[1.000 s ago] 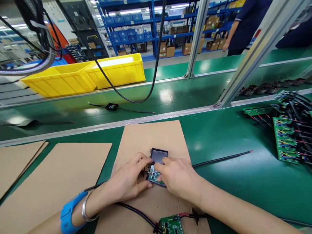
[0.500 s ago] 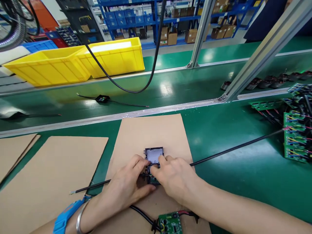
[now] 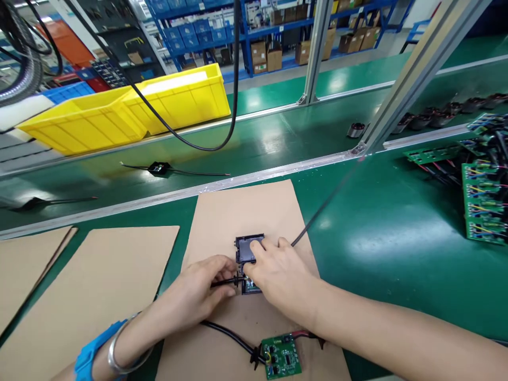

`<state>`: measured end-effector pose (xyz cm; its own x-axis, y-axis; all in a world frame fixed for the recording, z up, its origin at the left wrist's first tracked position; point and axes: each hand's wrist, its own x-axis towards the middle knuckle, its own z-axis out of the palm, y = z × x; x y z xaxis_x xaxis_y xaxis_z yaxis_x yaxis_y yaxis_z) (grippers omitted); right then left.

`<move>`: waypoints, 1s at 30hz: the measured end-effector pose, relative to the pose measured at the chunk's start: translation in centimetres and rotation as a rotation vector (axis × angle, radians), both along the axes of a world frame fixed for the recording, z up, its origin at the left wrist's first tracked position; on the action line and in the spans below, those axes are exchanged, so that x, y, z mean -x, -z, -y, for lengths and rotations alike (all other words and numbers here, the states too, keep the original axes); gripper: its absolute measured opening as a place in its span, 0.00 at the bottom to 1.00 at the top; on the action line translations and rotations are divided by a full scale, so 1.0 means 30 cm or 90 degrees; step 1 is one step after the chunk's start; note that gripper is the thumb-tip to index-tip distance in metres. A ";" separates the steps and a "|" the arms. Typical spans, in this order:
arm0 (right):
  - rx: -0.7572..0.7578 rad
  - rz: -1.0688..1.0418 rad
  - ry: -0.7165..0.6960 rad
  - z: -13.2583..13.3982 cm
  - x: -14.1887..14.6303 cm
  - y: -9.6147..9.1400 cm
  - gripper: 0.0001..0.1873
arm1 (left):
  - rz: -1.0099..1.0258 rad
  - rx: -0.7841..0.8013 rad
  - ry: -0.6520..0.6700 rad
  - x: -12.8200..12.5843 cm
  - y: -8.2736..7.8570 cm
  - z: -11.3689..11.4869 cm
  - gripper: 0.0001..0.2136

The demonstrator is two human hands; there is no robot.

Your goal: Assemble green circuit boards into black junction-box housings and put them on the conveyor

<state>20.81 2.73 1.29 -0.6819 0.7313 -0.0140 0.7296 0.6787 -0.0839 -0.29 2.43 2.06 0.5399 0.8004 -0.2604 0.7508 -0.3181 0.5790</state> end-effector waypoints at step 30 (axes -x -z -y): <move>0.039 -0.099 0.013 -0.024 -0.025 0.020 0.07 | -0.354 -0.285 0.077 -0.061 0.104 0.113 0.10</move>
<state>21.55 3.45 0.70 -0.6637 0.7466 0.0457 0.7185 0.6534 -0.2384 1.53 -0.97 -1.06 0.5150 0.8372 -0.1839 0.8406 -0.5352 -0.0827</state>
